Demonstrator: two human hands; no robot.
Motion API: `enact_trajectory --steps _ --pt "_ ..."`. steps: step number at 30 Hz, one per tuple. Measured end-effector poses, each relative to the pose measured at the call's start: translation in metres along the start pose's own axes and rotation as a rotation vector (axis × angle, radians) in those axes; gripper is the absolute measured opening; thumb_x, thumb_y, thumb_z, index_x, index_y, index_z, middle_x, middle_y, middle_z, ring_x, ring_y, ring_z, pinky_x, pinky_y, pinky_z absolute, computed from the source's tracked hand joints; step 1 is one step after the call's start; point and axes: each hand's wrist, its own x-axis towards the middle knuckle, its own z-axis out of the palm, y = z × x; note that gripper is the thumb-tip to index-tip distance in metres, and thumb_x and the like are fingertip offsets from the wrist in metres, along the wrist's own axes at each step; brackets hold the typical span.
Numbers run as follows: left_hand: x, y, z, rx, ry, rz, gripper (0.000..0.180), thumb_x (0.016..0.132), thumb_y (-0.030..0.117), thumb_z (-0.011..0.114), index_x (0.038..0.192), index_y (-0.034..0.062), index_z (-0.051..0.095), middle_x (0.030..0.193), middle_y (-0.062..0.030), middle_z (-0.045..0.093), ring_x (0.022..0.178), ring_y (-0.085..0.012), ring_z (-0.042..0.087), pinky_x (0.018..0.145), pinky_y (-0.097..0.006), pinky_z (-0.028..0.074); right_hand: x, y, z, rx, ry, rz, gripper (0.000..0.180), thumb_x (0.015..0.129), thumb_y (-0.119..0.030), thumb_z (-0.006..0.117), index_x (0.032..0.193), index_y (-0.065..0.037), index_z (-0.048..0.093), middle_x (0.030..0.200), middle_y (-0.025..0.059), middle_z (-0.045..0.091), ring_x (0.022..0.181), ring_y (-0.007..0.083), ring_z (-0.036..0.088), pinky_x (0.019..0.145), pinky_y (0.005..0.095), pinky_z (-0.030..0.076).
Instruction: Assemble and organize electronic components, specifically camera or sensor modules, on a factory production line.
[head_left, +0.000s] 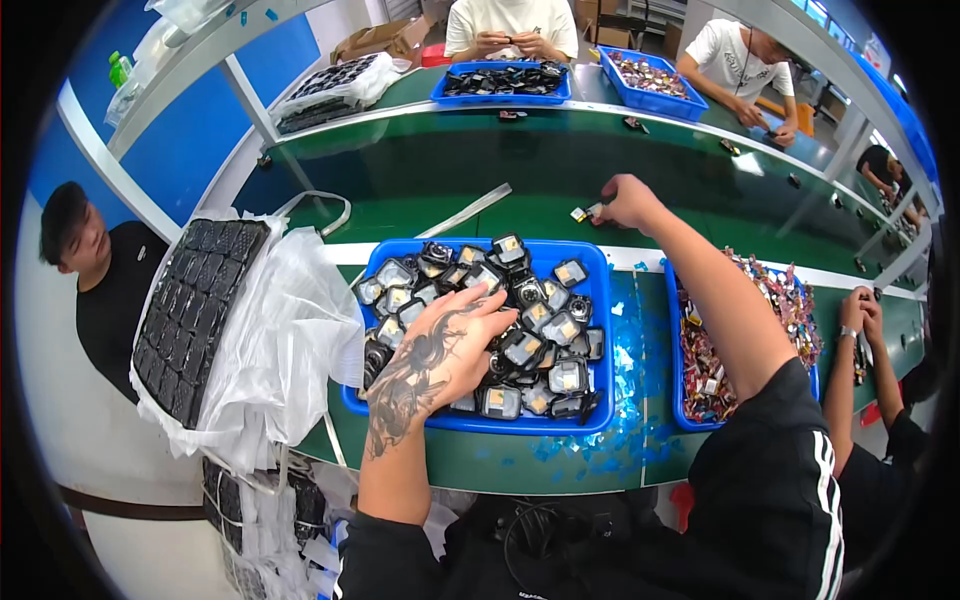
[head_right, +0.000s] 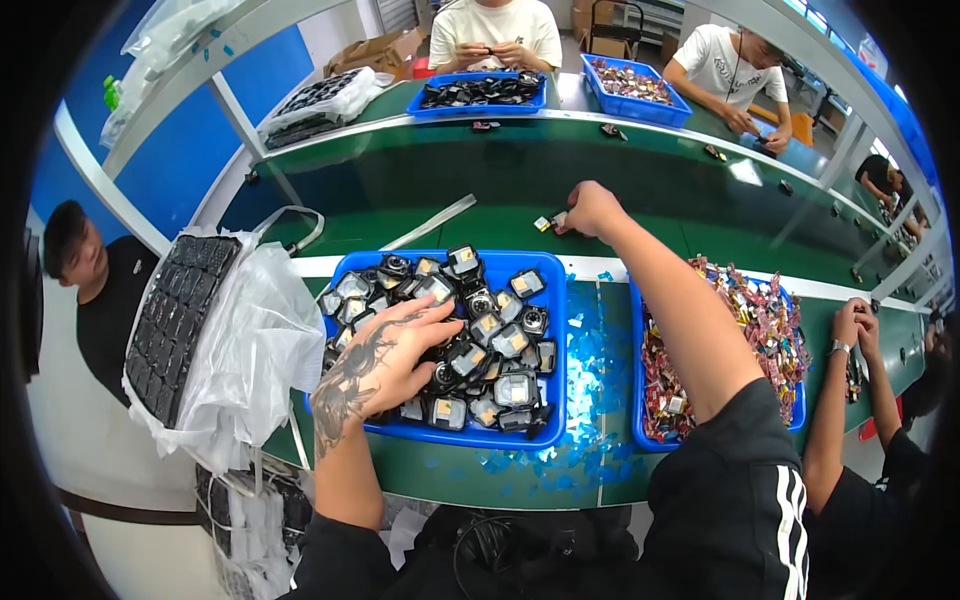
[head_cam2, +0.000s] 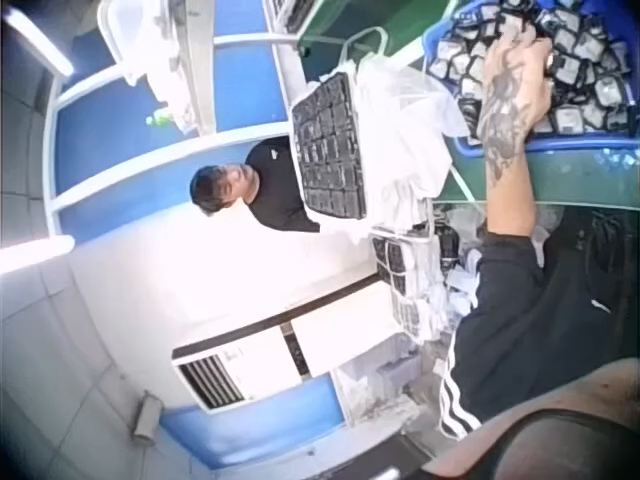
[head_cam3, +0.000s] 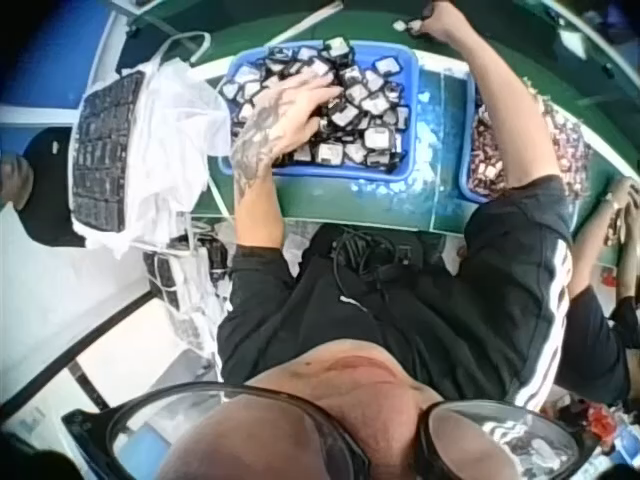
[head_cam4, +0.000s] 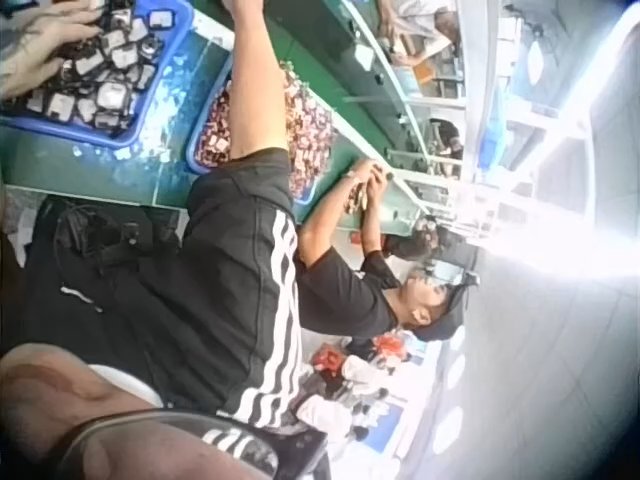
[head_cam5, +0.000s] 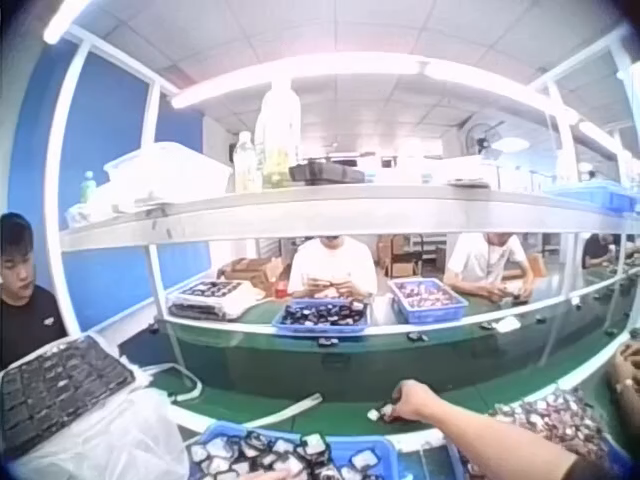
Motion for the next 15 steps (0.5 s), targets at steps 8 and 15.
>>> enact_trajectory --steps 8,15 --pt "0.021 -0.001 0.003 -0.12 0.21 -0.015 0.026 0.079 -0.005 0.062 0.103 0.0005 0.067 0.1 -0.0153 0.07 0.102 -0.0342 0.064 0.092 -0.041 0.05 -0.042 0.022 -0.082 -0.296 0.201 -0.304 0.033 0.079 -0.018 0.075 0.108 -0.004 0.067 0.093 0.0138 0.068 0.088 0.0276 0.067 0.078 0.0383 0.053" --pt "0.035 0.046 0.013 -1.441 0.304 -0.202 0.018 0.094 -0.002 0.053 0.109 -0.0072 0.061 0.102 -0.0178 0.069 0.079 -0.0212 0.071 0.07 -0.028 0.058 -0.144 0.046 -0.124 -0.289 -0.304 -0.454 0.02 0.08 -0.016 0.073 0.093 -0.002 0.071 0.079 0.0123 0.069 0.074 0.0261 0.068 0.071 0.035 0.054"
